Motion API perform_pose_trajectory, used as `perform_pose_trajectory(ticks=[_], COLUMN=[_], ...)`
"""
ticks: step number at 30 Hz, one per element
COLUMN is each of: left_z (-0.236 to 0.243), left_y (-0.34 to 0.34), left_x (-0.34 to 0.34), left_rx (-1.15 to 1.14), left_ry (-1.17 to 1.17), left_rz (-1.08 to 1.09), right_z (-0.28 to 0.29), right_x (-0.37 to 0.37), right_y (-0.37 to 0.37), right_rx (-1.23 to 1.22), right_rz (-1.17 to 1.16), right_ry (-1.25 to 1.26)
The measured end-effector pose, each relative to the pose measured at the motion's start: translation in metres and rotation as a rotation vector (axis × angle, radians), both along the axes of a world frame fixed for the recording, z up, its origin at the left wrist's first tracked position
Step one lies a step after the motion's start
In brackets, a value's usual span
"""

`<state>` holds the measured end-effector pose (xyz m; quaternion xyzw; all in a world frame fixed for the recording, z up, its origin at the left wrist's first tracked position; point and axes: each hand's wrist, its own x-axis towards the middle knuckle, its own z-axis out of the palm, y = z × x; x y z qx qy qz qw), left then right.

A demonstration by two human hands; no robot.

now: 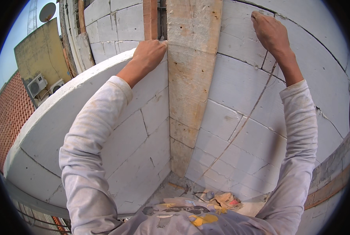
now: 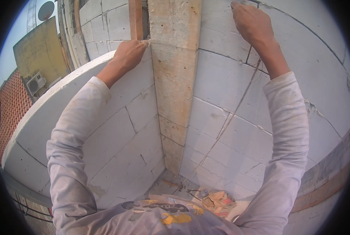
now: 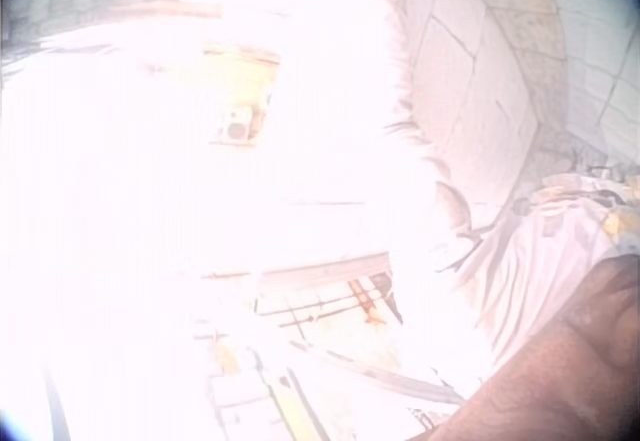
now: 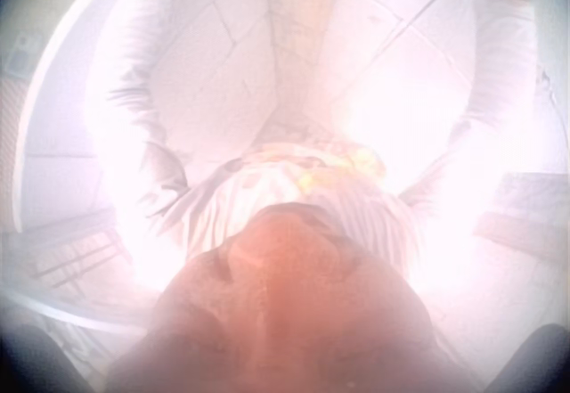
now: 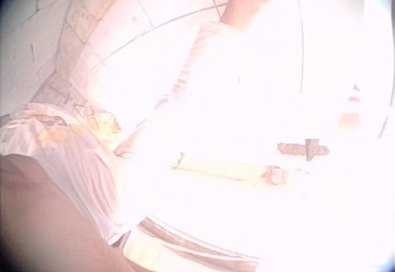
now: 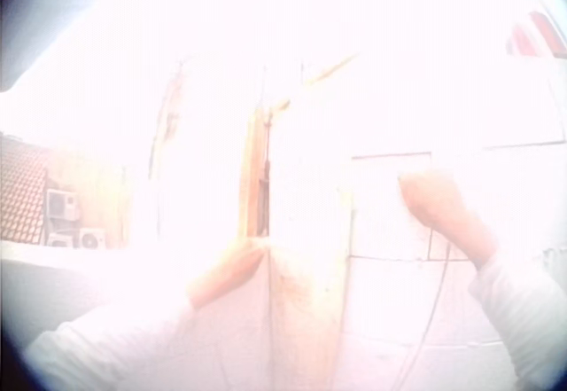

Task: The person secures a wooden plank to a white block wall using pliers and nails, then threads a wire through the plank and along the wall. The person repeatedly uses pliers to drive nails into the plank and adjusts the wire with both hands.

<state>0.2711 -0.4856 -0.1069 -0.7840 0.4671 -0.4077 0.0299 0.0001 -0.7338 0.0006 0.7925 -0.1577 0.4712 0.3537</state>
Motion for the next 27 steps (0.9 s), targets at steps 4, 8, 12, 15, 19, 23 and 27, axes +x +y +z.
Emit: perform_pose_trajectory(ticks=[4,8,12,15,19,23,27], left_z=[-0.003,-0.006,-0.004,-0.002,-0.002,-0.005,0.001], left_y=[-0.002,-0.001,0.000,0.002,-0.002,-0.002,-0.008], left_x=[0.000,-0.004,-0.007,-0.008,-0.010,-0.007,-0.002], left_rx=[-0.016,-0.046,-0.007,-0.026,0.000,0.030,-0.111], left_ry=[0.017,0.011,0.023,0.004,-0.020,-0.030,0.053], left_rz=[-0.030,-0.045,0.003,0.002,0.024,0.021,-0.078], right_z=[0.021,0.033,0.039,0.034,0.030,0.028,0.053], right_x=[0.014,0.035,0.043,0.037,0.026,0.012,0.030], right_y=[-0.024,-0.040,-0.026,-0.009,-0.006,0.016,-0.005], right_rx=[-0.106,-0.114,-0.033,-0.039,-0.006,0.032,0.026], right_rz=[0.015,-0.092,0.059,0.117,0.088,0.081,0.070], right_ry=[-0.163,-0.199,-0.195,-0.196,-0.149,-0.149,-0.195])
